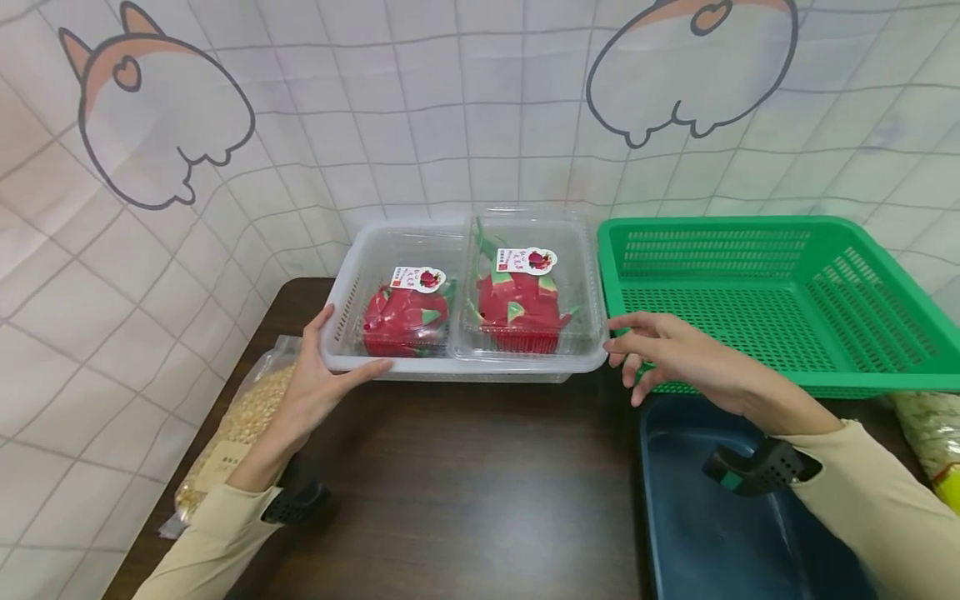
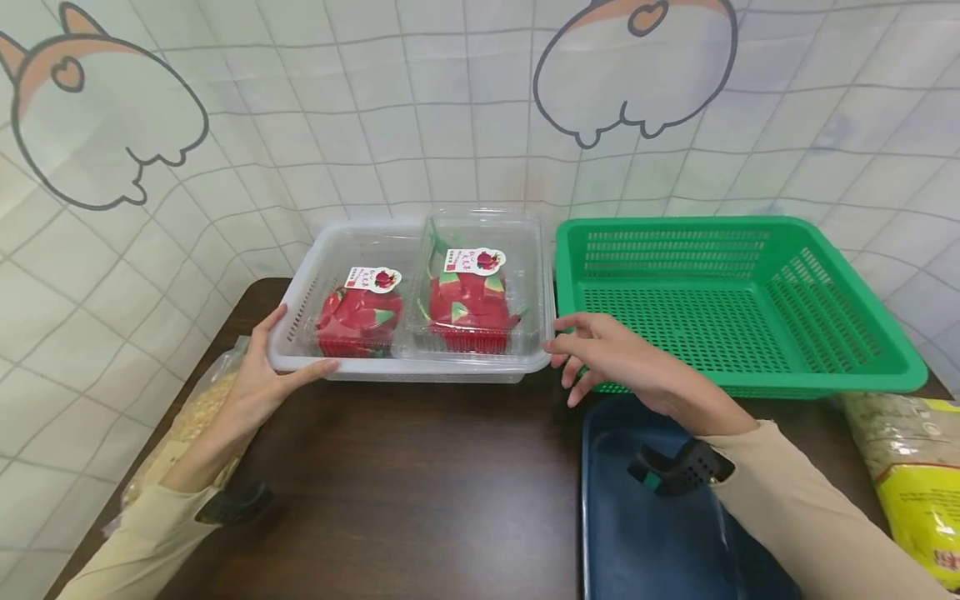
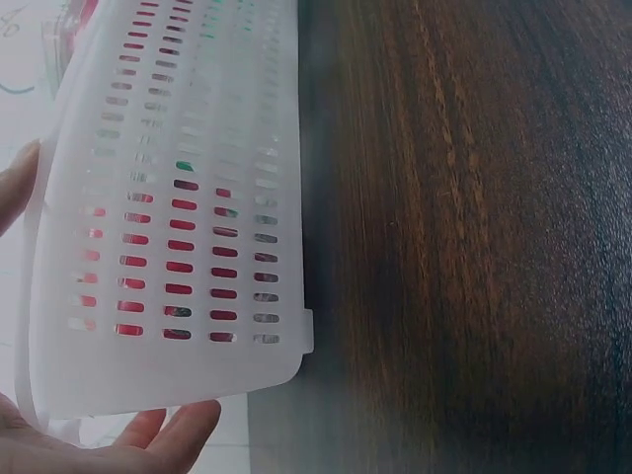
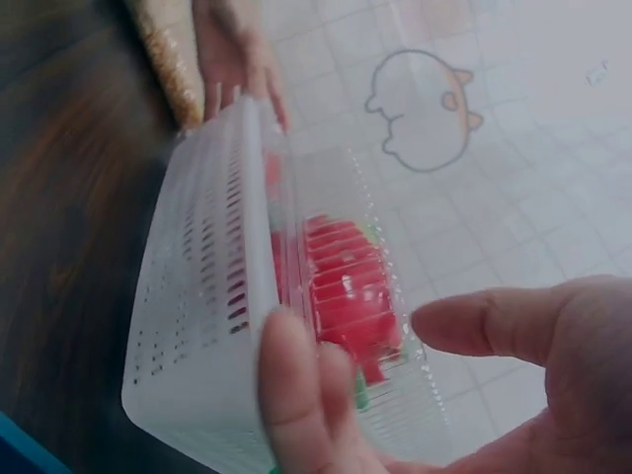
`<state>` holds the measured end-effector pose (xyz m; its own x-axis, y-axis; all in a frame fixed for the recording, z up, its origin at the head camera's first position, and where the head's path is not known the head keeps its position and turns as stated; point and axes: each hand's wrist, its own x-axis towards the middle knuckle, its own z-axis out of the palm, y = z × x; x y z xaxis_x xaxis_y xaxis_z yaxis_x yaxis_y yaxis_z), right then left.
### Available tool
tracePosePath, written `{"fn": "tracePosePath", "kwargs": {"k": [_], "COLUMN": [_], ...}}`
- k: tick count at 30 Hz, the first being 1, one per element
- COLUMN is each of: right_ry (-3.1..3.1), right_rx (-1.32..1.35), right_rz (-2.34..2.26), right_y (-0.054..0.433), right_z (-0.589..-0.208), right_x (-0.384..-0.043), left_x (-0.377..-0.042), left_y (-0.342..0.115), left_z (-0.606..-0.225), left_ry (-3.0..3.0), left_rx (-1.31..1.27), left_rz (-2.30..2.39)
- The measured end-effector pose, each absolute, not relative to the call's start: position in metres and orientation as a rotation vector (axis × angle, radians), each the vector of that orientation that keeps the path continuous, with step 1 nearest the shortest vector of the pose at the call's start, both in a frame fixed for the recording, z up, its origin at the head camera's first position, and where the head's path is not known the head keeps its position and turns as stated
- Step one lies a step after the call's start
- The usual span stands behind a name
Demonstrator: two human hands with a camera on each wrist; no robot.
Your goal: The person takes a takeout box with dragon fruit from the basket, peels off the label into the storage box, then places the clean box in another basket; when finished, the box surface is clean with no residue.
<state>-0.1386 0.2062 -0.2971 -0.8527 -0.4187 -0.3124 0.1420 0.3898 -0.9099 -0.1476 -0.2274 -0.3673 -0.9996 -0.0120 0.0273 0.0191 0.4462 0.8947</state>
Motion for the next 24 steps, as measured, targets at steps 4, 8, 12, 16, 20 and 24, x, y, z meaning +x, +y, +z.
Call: {"fn": "tracePosePath", "kwargs": {"k": [4, 8, 12, 16, 20, 24], "right_ry": [2.09, 2.105, 2.189, 2.262, 2.328, 2.4], "right_rx": [-0.205, -0.206, -0.212, -0.217, -0.243, -0.274], "right_rz": [-1.573, -1.623, -1.614, -1.579, -1.516, -1.439], "right_y": [0.205, 0.2, 0.19, 0.185, 0.185, 0.183], "right_z": [-0.295, -0.291, -0.289, -0.291, -0.293, -0.293], "right_x": [-0.144, -0.145, -0.144, -0.142, -0.139, -0.135], "left_x": [-0.147, -0.147, -0.147, -0.147, -0.148, -0.148], "left_y": [-0.229, -0.228, -0.225, -0.225, -0.227, -0.228], "left_z": [-0.366, -0.365, -0.365, -0.367, -0.368, -0.368], "left_ry": [-2.641, -2.648, -2.657, -2.666, -2.666, -2.667], "left_rx": [0.014, 0.019, 0.007, 0.0, 0.002, 0.004], "left_rz": [-1.638, -1.647, -1.651, -1.653, -1.647, -1.638]}}
